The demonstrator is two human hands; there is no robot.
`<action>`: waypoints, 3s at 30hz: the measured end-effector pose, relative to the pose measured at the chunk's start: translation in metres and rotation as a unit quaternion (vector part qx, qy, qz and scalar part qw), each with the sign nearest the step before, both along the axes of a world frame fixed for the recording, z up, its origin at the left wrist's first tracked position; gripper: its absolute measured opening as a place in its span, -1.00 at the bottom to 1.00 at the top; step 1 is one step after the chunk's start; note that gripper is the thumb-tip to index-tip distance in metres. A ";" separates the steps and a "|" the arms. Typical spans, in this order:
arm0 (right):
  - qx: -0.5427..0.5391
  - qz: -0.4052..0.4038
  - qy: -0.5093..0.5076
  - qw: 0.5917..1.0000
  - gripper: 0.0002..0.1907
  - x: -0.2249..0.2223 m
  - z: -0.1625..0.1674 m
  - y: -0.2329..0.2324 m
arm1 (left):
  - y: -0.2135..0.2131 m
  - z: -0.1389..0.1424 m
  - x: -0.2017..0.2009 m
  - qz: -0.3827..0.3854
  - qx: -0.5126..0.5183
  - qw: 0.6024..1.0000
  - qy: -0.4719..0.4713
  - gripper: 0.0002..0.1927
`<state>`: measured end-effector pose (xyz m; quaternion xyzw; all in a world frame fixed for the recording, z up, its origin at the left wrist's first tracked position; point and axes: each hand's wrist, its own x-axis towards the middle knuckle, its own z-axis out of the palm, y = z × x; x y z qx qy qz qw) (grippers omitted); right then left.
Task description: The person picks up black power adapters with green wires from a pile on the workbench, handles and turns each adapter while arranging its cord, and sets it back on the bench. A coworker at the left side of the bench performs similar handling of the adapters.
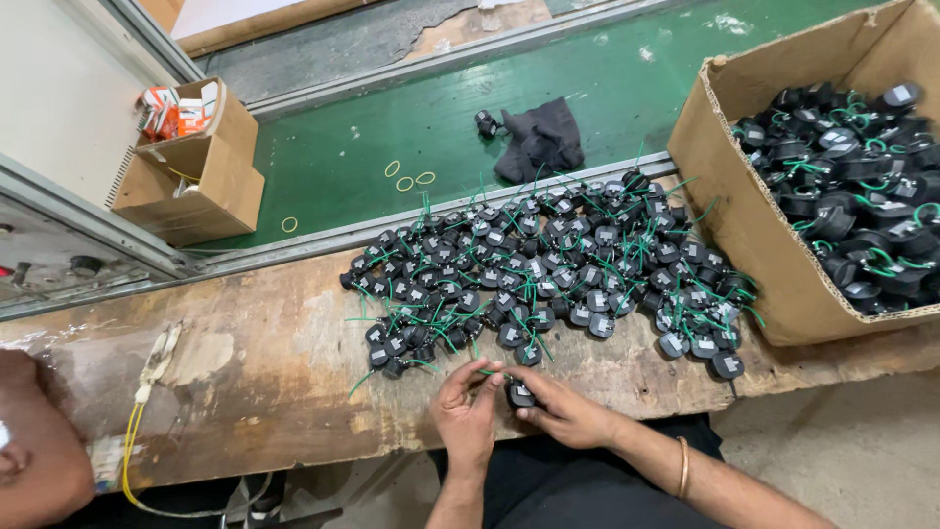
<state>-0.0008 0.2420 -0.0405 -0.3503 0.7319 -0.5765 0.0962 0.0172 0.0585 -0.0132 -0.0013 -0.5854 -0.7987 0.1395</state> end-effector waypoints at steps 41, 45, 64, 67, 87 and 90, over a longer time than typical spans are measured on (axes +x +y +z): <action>-0.022 -0.044 0.095 0.994 -0.45 0.012 0.039 -0.009 | -0.139 0.022 -0.009 0.303 -0.598 0.737 -0.084 -0.82; -0.026 -0.038 0.071 0.996 -0.50 0.010 0.042 -0.007 | -0.141 0.022 -0.013 0.313 -0.616 0.720 -0.070 -0.86; 0.004 -0.058 0.103 0.993 -0.30 0.009 0.018 -0.006 | -0.028 0.044 -0.006 0.036 -0.339 0.918 0.205 -0.77; 0.019 -0.068 0.105 0.992 -0.40 0.007 0.005 -0.002 | 0.008 0.048 -0.008 -0.002 -0.296 0.927 0.230 -0.79; -0.066 -0.042 0.075 0.994 -0.71 0.012 0.045 0.000 | -0.041 0.019 0.017 0.049 -0.315 0.938 0.137 -0.77; -0.077 -0.060 0.000 0.995 -0.63 0.011 0.043 -0.001 | -0.078 0.030 0.008 0.168 -0.368 0.906 0.127 -0.78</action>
